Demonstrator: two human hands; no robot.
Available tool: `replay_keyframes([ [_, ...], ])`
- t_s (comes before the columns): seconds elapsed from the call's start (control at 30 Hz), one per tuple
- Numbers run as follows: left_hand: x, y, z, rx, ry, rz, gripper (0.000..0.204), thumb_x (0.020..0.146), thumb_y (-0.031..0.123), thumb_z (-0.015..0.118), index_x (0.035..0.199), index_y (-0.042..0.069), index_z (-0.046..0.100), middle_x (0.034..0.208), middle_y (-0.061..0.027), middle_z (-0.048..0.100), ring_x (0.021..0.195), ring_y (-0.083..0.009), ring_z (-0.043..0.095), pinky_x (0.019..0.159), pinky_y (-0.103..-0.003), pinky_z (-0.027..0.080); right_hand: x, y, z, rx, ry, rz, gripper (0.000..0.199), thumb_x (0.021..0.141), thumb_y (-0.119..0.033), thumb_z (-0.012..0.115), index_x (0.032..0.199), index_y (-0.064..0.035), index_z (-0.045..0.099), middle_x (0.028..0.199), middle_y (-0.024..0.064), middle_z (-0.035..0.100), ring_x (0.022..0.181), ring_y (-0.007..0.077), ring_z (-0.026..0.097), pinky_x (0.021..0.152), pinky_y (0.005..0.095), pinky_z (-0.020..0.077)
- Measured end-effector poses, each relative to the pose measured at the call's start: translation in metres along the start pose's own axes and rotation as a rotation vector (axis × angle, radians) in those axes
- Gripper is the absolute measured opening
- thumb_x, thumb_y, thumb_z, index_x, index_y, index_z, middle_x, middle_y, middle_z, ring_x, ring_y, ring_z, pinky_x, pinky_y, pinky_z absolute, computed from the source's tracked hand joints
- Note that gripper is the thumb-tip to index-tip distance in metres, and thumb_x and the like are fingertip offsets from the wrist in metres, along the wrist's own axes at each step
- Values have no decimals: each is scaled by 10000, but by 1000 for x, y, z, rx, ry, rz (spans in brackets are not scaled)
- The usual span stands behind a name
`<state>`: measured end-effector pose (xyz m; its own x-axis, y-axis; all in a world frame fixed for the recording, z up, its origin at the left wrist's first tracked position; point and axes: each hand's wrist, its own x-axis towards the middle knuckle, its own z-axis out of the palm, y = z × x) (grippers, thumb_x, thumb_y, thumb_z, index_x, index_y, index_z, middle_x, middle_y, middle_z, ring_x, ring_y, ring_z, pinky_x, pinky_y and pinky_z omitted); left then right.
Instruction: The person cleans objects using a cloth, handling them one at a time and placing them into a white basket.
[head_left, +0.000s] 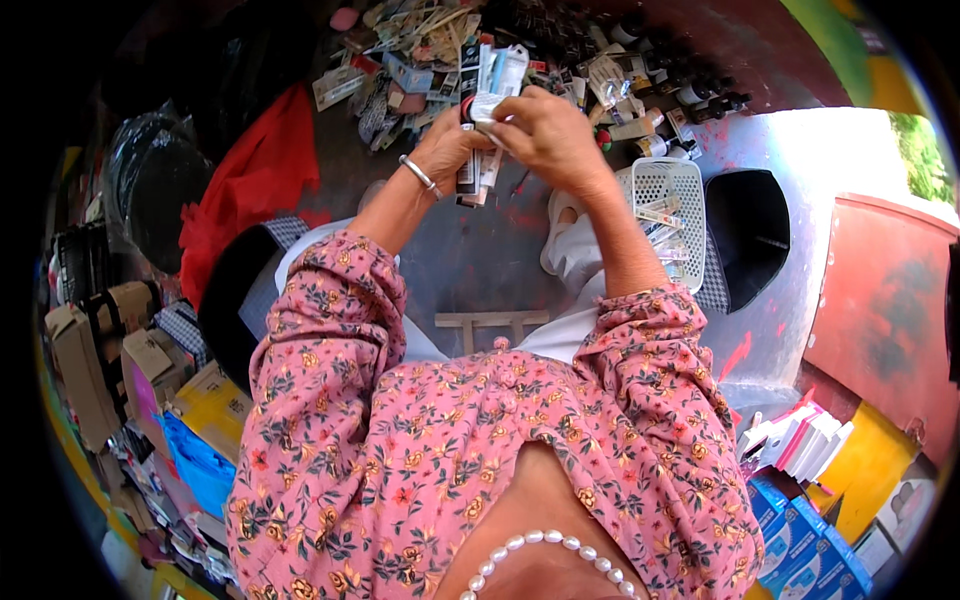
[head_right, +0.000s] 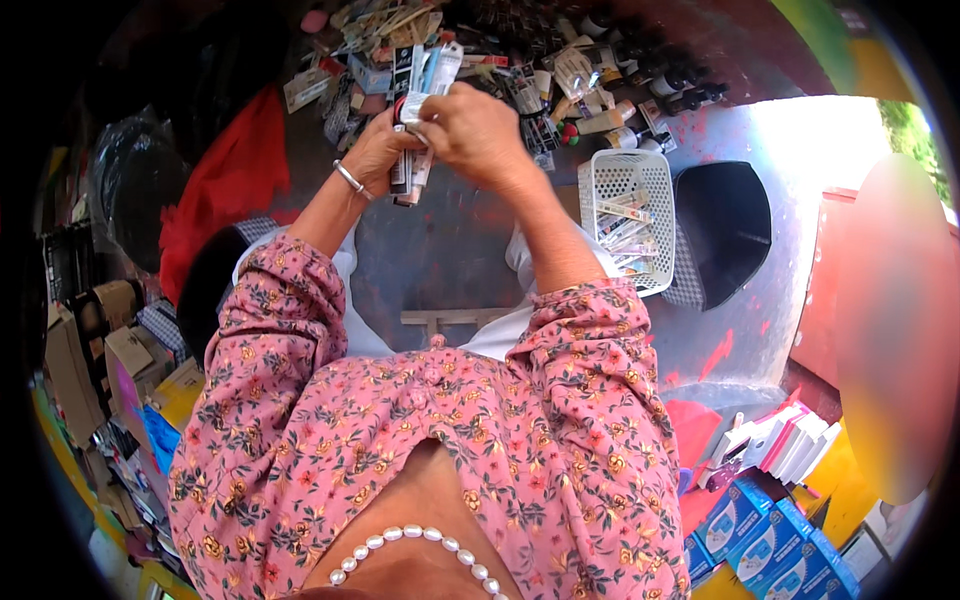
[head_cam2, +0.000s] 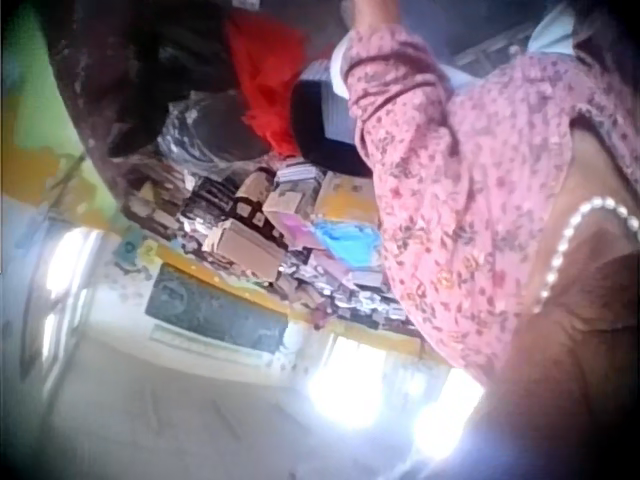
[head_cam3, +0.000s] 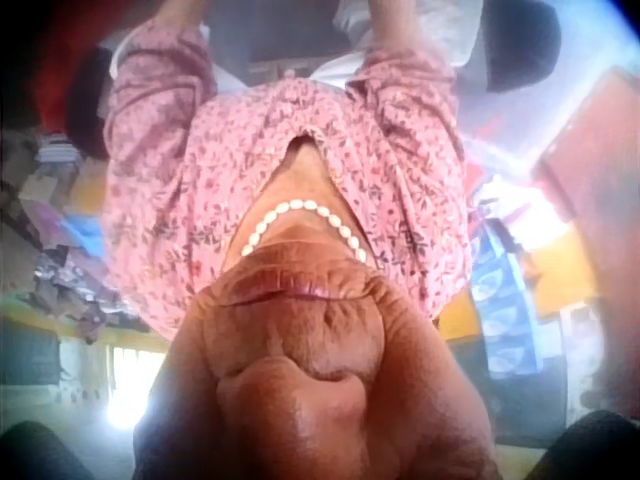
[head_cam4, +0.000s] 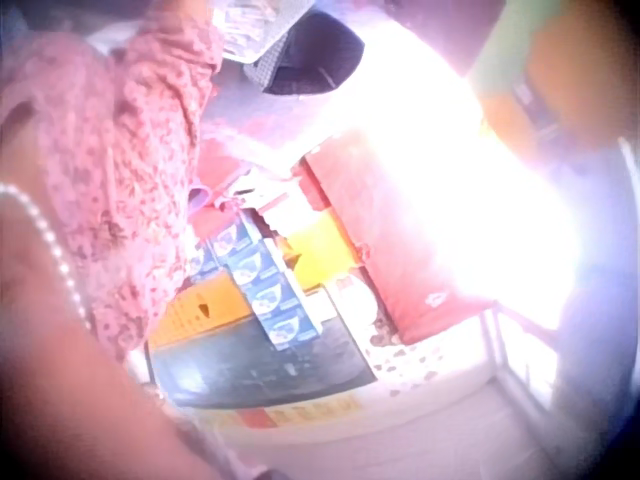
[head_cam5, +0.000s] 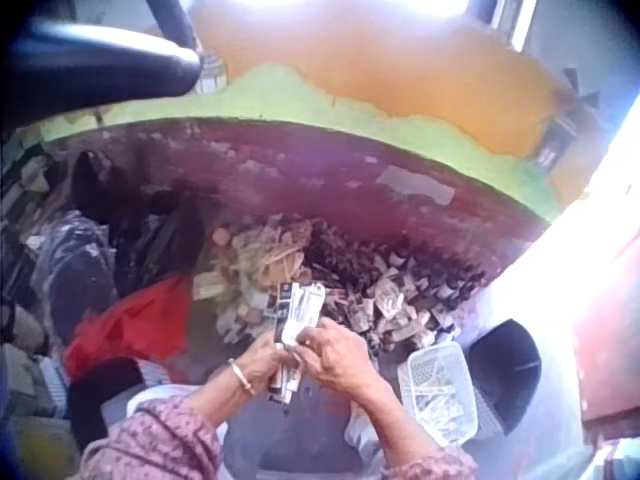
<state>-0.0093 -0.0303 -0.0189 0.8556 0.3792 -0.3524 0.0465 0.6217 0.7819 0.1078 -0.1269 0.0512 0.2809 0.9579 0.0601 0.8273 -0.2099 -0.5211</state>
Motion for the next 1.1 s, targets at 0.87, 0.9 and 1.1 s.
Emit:
replay_keyframes([
  [0.87, 14, 16, -31, -809, 47, 150, 121, 843, 57, 537, 921, 1, 463, 721, -67, 489, 677, -159, 512, 647, -302, 492, -15, -21, 7, -260, -22, -279, 94, 694, -95, 597, 776, -107, 555, 744, 60, 536, 656, 250, 588, 493, 358, 443],
  [0.9, 17, 18, -43, -845, 45, 160, 102, 850, 69, 531, 882, -11, 477, 736, -83, 508, 707, -178, 529, 685, -316, 497, -19, -6, 1, -351, -194, -239, 34, 723, -118, 557, 753, -119, 572, 743, 69, 548, 669, 259, 591, 523, 376, 442],
  [1.1, 0, 45, -14, -881, 232, 171, 72, 791, 52, 535, 836, 5, 503, 788, -108, 563, 746, -239, 568, 769, -413, 475, -26, 17, -15, 118, 159, 301, 220, 761, -221, 587, 915, -74, 641, 808, 104, 636, 710, 208, 618, 653, 294, 469],
])
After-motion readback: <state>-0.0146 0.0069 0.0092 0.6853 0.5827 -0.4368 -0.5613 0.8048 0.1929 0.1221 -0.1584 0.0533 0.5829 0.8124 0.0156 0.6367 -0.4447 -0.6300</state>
